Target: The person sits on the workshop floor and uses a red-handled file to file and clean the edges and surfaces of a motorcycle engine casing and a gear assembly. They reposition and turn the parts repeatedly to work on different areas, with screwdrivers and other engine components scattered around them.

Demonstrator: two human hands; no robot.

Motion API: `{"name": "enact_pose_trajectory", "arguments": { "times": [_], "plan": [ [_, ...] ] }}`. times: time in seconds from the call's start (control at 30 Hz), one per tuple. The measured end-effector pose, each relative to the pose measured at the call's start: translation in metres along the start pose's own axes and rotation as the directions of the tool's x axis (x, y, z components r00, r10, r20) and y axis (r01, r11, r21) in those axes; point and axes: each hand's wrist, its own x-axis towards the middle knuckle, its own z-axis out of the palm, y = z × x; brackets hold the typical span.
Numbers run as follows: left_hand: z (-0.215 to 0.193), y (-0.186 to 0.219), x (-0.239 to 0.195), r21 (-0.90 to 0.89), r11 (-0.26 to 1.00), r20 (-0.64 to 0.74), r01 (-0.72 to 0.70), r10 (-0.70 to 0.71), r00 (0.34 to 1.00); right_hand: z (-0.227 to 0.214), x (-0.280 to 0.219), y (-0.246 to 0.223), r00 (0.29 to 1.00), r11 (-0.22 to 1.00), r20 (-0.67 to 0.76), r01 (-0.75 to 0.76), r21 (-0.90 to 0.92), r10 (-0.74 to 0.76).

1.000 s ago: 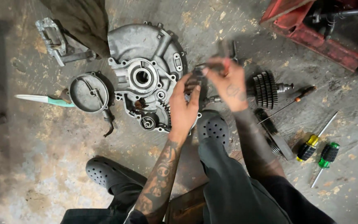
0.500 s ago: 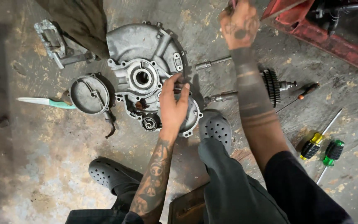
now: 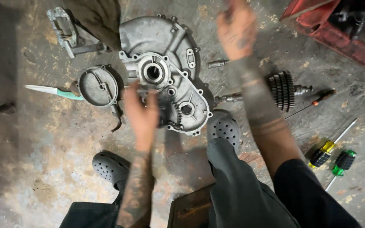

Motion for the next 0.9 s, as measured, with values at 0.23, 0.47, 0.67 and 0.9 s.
{"name": "enact_pose_trajectory", "arguments": {
  "times": [0.23,0.47,0.67,0.9],
  "plan": [
    [-0.009,-0.106,0.073,-0.082,0.961,0.048,0.263,-0.260,0.965,0.029,-0.038,0.046,0.833,0.208,-0.385,-0.490,-0.846,0.397],
    [0.001,-0.102,0.110,-0.316,0.834,0.336,0.453,-0.348,0.875,0.029,-0.062,0.064,0.779,0.290,-0.480,-0.607,-0.740,0.405],
    [-0.017,-0.085,0.094,-0.257,0.912,0.297,0.319,-0.240,0.924,0.055,-0.063,0.047,0.845,0.375,-0.396,-0.519,-0.768,0.359],
    [-0.086,-0.024,0.001,-0.156,0.963,0.235,0.218,-0.179,0.956,0.121,-0.075,-0.003,0.838,0.327,-0.351,-0.499,-0.802,0.417]
  ]
}}
